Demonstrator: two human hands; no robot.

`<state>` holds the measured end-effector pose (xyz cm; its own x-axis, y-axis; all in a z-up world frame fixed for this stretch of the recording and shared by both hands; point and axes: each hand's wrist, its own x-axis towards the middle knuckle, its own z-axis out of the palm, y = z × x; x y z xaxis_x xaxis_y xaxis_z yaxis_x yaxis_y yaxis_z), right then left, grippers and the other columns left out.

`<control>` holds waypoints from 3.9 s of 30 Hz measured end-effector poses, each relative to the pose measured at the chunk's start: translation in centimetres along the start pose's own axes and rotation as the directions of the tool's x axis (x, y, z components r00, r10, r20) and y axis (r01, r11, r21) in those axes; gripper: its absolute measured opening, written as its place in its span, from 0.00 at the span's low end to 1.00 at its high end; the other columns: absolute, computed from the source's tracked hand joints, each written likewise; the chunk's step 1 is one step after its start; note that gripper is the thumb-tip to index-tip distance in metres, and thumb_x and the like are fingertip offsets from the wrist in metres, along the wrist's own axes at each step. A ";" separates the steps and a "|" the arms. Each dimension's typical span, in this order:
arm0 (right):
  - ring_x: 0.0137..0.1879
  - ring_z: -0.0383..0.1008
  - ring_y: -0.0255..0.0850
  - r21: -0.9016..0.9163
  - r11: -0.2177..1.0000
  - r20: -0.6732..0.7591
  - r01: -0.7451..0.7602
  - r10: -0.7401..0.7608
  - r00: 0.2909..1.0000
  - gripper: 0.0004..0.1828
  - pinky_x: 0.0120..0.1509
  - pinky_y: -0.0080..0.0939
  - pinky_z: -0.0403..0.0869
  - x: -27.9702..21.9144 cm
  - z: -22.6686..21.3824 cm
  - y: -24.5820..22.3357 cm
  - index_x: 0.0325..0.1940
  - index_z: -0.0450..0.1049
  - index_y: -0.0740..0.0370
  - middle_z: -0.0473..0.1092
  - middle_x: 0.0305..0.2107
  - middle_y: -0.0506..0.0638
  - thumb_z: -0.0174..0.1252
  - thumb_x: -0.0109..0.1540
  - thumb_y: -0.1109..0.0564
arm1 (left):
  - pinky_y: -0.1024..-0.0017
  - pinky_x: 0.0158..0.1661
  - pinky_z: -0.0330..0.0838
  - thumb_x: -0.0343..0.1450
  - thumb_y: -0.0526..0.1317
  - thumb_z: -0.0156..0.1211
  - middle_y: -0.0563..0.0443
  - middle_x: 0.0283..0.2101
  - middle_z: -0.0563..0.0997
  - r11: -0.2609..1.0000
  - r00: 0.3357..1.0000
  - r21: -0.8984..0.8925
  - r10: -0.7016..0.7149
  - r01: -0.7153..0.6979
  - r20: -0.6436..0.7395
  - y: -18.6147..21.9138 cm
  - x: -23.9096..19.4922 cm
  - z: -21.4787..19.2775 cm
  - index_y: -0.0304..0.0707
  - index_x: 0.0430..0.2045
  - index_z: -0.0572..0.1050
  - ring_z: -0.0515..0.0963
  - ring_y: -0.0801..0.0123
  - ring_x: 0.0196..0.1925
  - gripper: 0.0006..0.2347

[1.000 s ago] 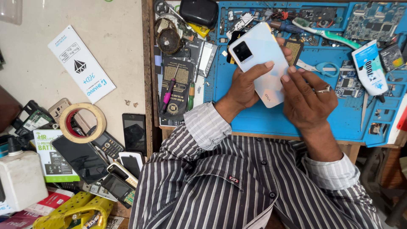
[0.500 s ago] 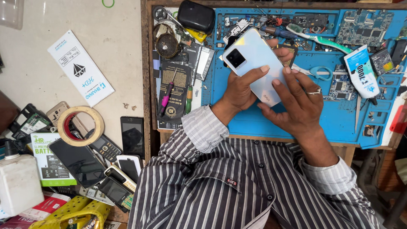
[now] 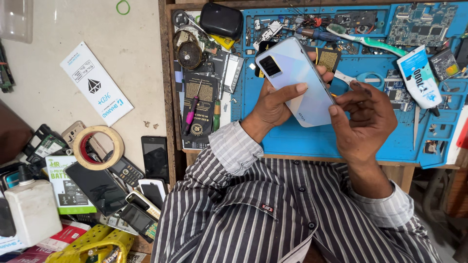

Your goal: The person applies adhesive to the edges of a smartphone back cover, then aligns and presses it onto the phone body. They use a small tool to adjust the fit and later insert a SIM card into a different phone. The work occurs at a cluttered electronics repair bench with tools and spare parts visible.

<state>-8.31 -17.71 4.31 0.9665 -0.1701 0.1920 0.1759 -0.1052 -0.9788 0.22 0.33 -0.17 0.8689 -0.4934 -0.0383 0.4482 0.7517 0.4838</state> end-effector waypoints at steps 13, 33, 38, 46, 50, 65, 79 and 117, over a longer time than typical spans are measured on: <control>0.45 0.78 0.33 -0.010 0.986 -0.025 -0.167 0.167 0.986 0.19 0.47 0.29 0.79 1.0 -0.1 0.5 0.61 0.67 0.69 0.74 0.40 0.54 0.68 0.70 0.69 | 0.50 0.60 0.79 0.73 0.36 0.69 0.37 0.53 0.79 1.000 0.996 0.003 -0.012 0.013 -0.086 -0.5 0.3 0.9 0.29 0.61 0.67 0.79 0.49 0.63 0.23; 0.51 0.81 0.36 0.118 0.986 0.019 -0.121 0.119 0.993 0.14 0.47 0.29 0.81 9.1 0.5 -0.8 0.56 0.66 0.68 0.74 0.48 0.55 0.60 0.69 0.71 | 0.59 0.54 0.84 0.75 0.30 0.66 0.38 0.49 0.83 0.977 0.998 0.210 -0.031 0.043 -0.061 -2.0 0.3 2.1 0.29 0.60 0.71 0.85 0.57 0.54 0.18; 0.47 0.81 0.36 0.119 0.979 0.060 -0.163 0.156 0.986 0.15 0.48 0.29 0.81 9.4 0.6 -1.1 0.56 0.65 0.69 0.76 0.44 0.57 0.58 0.67 0.73 | 0.62 0.53 0.84 0.74 0.30 0.65 0.40 0.51 0.83 0.967 0.998 0.253 -0.026 0.039 -0.054 -2.0 0.2 2.1 0.29 0.59 0.71 0.85 0.60 0.53 0.18; 0.48 0.78 0.33 0.140 0.975 -0.005 -0.175 0.177 0.984 0.18 0.49 0.27 0.79 9.0 0.7 -0.4 0.55 0.66 0.67 0.73 0.46 0.53 0.60 0.64 0.75 | 0.67 0.54 0.83 0.76 0.31 0.65 0.43 0.47 0.84 0.935 1.000 0.354 0.012 -0.010 -0.004 -2.1 0.2 2.2 0.29 0.57 0.72 0.85 0.67 0.50 0.15; 0.47 0.76 0.32 0.258 0.935 0.002 -0.241 0.250 0.968 0.19 0.52 0.27 0.77 8.5 0.0 0.6 0.57 0.67 0.67 0.73 0.45 0.54 0.61 0.66 0.76 | 0.68 0.52 0.82 0.75 0.31 0.65 0.46 0.46 0.84 0.876 1.000 0.483 0.012 -0.008 -0.007 -2.0 0.0 2.1 0.30 0.56 0.72 0.84 0.69 0.49 0.15; 0.49 0.78 0.36 0.349 0.907 -0.039 -0.236 0.266 0.963 0.17 0.54 0.31 0.78 8.4 0.7 0.7 0.53 0.67 0.65 0.73 0.46 0.54 0.64 0.66 0.74 | 0.68 0.54 0.81 0.73 0.33 0.67 0.48 0.49 0.81 0.838 0.999 0.546 0.039 -0.022 -0.019 -2.9 -0.1 1.6 0.33 0.59 0.70 0.82 0.70 0.54 0.19; 0.47 0.76 0.38 0.267 0.947 -0.018 -0.181 0.192 0.981 0.16 0.54 0.33 0.76 8.2 -0.4 2.9 0.55 0.67 0.69 0.71 0.45 0.54 0.68 0.71 0.72 | 0.62 0.56 0.82 0.77 0.34 0.62 0.45 0.56 0.79 0.950 0.998 0.306 -0.063 0.065 -0.016 -2.8 0.3 1.0 0.34 0.64 0.64 0.82 0.62 0.57 0.21; 0.44 0.75 0.30 0.162 0.949 -0.007 -0.269 0.274 0.962 0.19 0.44 0.24 0.74 1.1 0.1 1.0 0.53 0.64 0.66 0.71 0.43 0.52 0.66 0.65 0.72 | 0.52 0.54 0.83 0.72 0.33 0.72 0.34 0.49 0.83 0.984 0.996 0.178 0.001 0.015 -0.087 -0.7 0.2 0.5 0.28 0.51 0.73 0.85 0.51 0.52 0.16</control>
<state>-7.08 -17.91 3.55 0.9764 -0.1996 -0.0828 -0.0628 0.1050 -0.9925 -0.02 -0.54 -0.07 0.8842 -0.4531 -0.1135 0.4164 0.6548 0.6307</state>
